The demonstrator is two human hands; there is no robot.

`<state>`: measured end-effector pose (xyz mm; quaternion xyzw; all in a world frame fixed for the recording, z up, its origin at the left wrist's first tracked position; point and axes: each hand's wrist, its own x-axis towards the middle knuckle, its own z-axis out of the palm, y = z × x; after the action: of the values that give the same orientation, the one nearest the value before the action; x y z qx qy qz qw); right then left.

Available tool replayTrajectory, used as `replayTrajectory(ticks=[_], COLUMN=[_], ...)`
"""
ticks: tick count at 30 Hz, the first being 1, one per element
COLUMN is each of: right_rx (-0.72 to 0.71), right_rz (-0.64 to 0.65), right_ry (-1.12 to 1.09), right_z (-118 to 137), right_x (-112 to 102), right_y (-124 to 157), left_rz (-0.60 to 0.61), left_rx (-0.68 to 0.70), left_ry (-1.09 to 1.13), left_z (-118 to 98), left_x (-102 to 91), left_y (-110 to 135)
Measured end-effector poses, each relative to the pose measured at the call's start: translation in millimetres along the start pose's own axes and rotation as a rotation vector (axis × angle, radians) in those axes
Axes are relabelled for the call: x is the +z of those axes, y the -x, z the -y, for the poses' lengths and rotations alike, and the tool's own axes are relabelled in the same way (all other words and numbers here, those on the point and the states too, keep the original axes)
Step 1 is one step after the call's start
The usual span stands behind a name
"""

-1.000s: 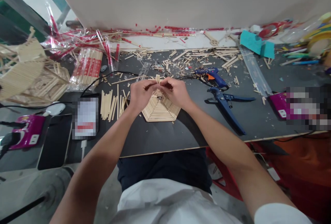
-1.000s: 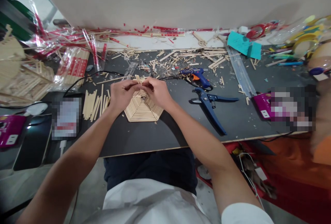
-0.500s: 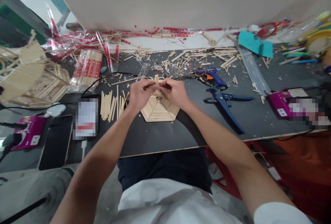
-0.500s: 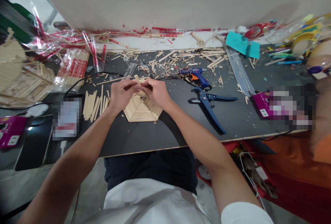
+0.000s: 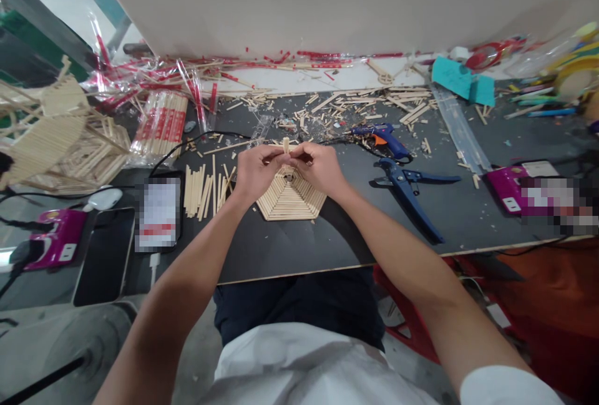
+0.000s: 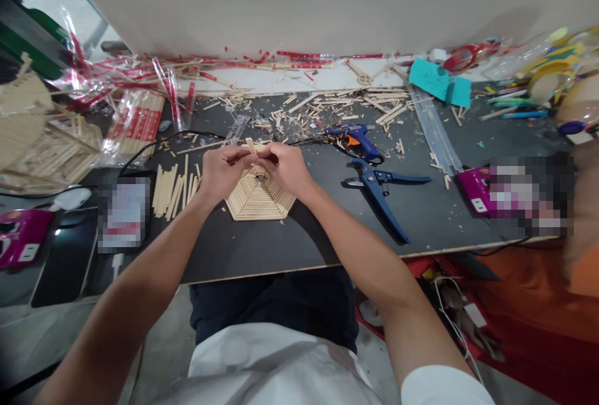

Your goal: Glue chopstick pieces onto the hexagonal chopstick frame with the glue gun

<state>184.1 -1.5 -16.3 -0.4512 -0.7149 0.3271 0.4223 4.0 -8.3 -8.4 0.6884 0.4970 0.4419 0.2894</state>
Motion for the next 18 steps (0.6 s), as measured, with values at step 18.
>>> replayTrajectory(ticks=[18], right_rx=[-0.08], right_rz=[-0.101], right_ry=[0.018], right_z=[25.4], right_x=[-11.8], right_y=[-0.5], left_rz=[0.012], left_rx=[0.139], left_ry=[-0.163], left_z=[-6.3], left_x=[0.2], left_y=[0.1])
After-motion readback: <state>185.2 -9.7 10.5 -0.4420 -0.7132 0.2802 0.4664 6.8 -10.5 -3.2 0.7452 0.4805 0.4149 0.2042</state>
